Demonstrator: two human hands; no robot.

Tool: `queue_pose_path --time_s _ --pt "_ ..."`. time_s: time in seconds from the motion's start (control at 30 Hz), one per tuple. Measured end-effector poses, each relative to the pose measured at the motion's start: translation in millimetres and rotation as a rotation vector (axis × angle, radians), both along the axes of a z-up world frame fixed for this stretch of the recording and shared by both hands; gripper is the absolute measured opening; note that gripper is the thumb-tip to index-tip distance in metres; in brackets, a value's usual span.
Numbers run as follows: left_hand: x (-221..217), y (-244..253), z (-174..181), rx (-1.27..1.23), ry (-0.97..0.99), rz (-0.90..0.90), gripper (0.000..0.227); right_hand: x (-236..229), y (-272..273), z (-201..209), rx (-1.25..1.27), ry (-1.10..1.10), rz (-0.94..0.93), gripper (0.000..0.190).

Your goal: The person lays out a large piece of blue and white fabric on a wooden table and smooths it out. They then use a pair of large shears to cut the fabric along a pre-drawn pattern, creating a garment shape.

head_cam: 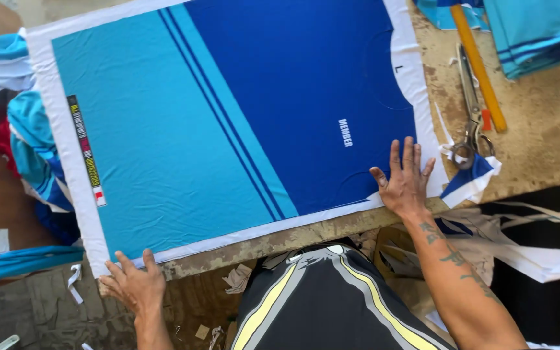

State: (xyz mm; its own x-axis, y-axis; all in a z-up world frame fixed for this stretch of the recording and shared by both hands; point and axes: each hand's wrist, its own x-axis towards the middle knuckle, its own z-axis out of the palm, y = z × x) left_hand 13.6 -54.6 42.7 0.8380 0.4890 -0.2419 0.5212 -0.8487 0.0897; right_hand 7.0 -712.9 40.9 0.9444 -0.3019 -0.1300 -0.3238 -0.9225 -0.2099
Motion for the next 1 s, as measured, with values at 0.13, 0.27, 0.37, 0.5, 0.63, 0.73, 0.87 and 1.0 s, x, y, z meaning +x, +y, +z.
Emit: queue_pose_path --time_s 0.13,0.27,0.37,0.5,0.63,0.73,0.87,1.0 --pt "21.4 -25.5 16.4 -0.026 -0.192 -0.058 0.092 52.8 12.8 43.7 0.038 -0.218 -0.021 0.094" --pt "23.8 -65.5 30.8 -0.080 -0.319 -0.276 0.071 149.9 3.8 52.7 0.147 -0.347 0.033 0.070" --pt "0.1 -95.4 35.0 -0.150 -0.322 -0.297 0.062 245.4 -5.7 49.5 0.191 -0.425 0.117 0.053" --pt "-49.1 -123.8 18.2 -0.177 -0.219 -0.180 0.063 364.0 1.3 74.1 0.220 -0.309 0.195 0.053" --pt "-118.7 -127.1 -1.4 0.072 -0.092 0.052 0.055 476.4 3.3 17.0 0.165 -0.366 0.409 0.066" --pt "-97.1 -147.4 -17.3 0.225 -0.161 0.068 0.055 546.6 9.2 3.5 -0.017 -0.259 0.559 0.064" --pt "-147.0 -181.1 -11.5 0.284 -0.300 -0.073 0.043 585.8 -32.2 -61.5 -0.318 -0.443 0.528 0.041" --pt "-178.6 -214.2 -26.4 0.305 -0.432 -0.200 0.039 497.6 -75.7 31.3 0.141 -0.593 0.492 0.033"
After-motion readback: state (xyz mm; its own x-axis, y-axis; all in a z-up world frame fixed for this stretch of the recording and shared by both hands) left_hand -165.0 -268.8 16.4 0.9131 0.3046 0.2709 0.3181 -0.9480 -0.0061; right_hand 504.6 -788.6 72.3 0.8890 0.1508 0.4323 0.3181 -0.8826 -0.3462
